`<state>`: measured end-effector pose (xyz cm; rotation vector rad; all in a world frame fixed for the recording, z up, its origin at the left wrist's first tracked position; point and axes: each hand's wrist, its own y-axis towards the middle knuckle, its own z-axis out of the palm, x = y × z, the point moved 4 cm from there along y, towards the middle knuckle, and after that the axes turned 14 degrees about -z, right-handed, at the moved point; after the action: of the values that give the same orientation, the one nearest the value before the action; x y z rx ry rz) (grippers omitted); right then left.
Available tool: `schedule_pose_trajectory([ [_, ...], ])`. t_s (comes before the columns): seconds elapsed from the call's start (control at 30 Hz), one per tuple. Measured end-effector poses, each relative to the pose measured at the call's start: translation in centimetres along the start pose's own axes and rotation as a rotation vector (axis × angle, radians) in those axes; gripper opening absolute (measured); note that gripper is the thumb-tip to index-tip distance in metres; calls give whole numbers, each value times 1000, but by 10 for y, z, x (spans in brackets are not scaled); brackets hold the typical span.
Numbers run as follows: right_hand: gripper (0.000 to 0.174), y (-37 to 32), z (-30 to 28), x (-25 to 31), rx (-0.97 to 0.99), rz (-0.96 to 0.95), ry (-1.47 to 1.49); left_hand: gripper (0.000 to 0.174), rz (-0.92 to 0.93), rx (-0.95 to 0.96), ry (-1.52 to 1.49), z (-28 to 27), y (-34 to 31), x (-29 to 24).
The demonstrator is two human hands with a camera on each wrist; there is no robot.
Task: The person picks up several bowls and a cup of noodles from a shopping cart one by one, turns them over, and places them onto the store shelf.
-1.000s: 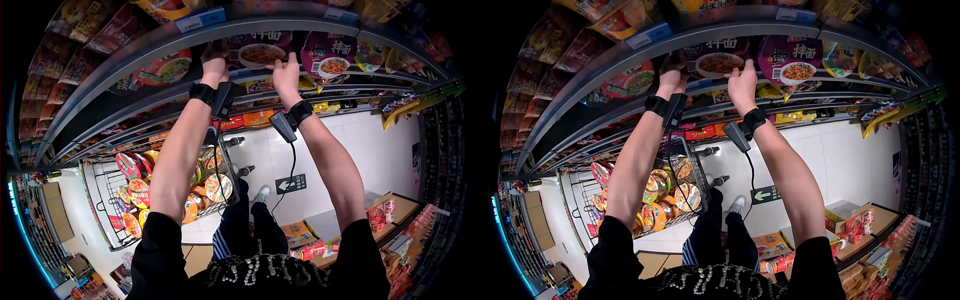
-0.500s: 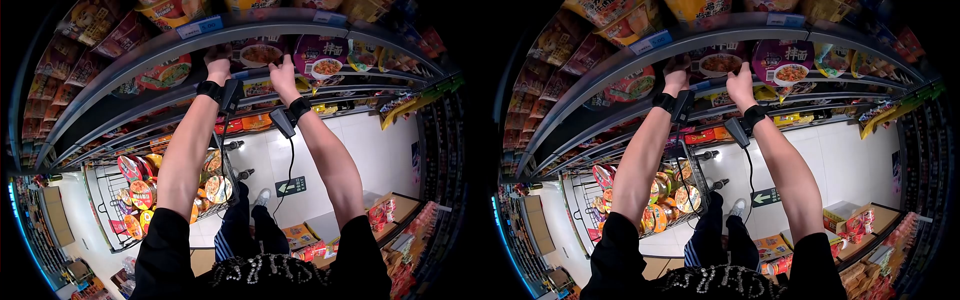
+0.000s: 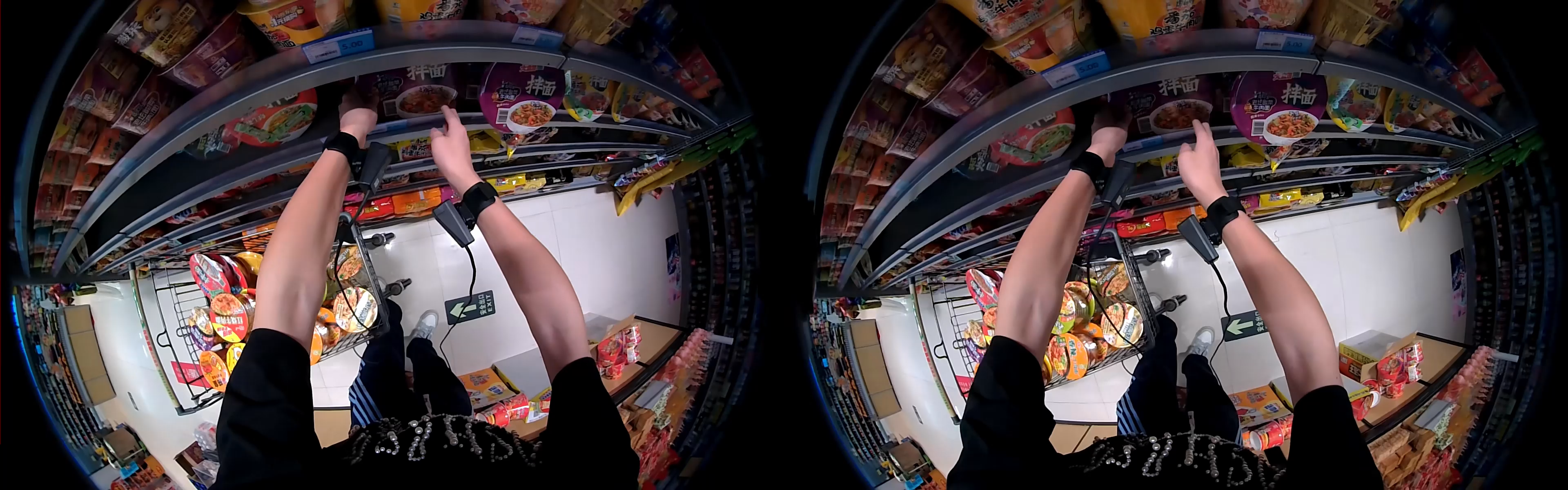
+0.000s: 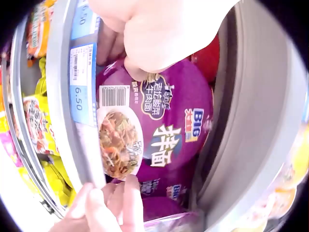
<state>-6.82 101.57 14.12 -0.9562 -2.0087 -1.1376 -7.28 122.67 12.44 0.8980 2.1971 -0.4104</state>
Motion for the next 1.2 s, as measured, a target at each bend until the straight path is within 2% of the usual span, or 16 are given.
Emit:
schedule_pose_trajectory([
  [0.03, 46, -7, -2, 1, 1, -7, -2, 41, 22, -72, 11, 7, 6, 2],
  [0.1, 45, -26, -6, 9, 6, 112, 252, 38, 41, -150, 15, -2, -6, -9],
  [0.17, 42, -51, -7, -7, 22, 17, 81, 38, -225, 116, -82, -17, -38, -18],
  [0.2, 37, -65, -19, 15, 49, 132, 131, 46, -339, 197, -237, -20, -48, -18],
  [0.23, 33, -84, -14, -11, 42, 18, 24, 49, -295, 107, -280, -39, -70, -34],
  [0.3, 28, -126, -16, -33, 50, 96, 61, 42, -148, -143, -400, -53, -105, -39],
  [0.33, 27, -145, -19, -30, 85, 260, 116, 39, -69, -123, -620, -43, -114, -29],
  [0.37, 26, -173, -12, -57, 85, 348, 144, 36, 12, -103, -837, -33, -125, -14],
  [0.4, 23, -204, -7, -79, 84, 310, 165, 35, -31, -43, -840, -33, -144, -3],
  [0.5, 25, -284, -9, -84, 274, 627, 310, 31, -185, 158, -946, -27, -207, 53],
  [0.6, 27, -335, -16, -56, 407, 850, 349, 28, -411, 118, -911, -27, -282, 127],
  [0.7, 28, -360, -13, -29, 480, 881, 356, 23, -673, 218, -892, -9, -352, 240],
  [0.8, 29, -377, 6, -23, 540, 894, 400, 16, -1003, 83, -980, -41, -419, 275],
  [0.87, 28, -382, 21, -15, 562, 887, 469, 16, -1035, 62, -1048, -50, -449, 305],
  [1.0, 27, -377, 56, 14, 661, 860, 451, 23, -1022, 36, -1146, -86, -468, 321],
  [1.2, 21, -362, 113, 59, 773, 788, 461, 30, -985, 33, -1320, -123, -440, 337],
])
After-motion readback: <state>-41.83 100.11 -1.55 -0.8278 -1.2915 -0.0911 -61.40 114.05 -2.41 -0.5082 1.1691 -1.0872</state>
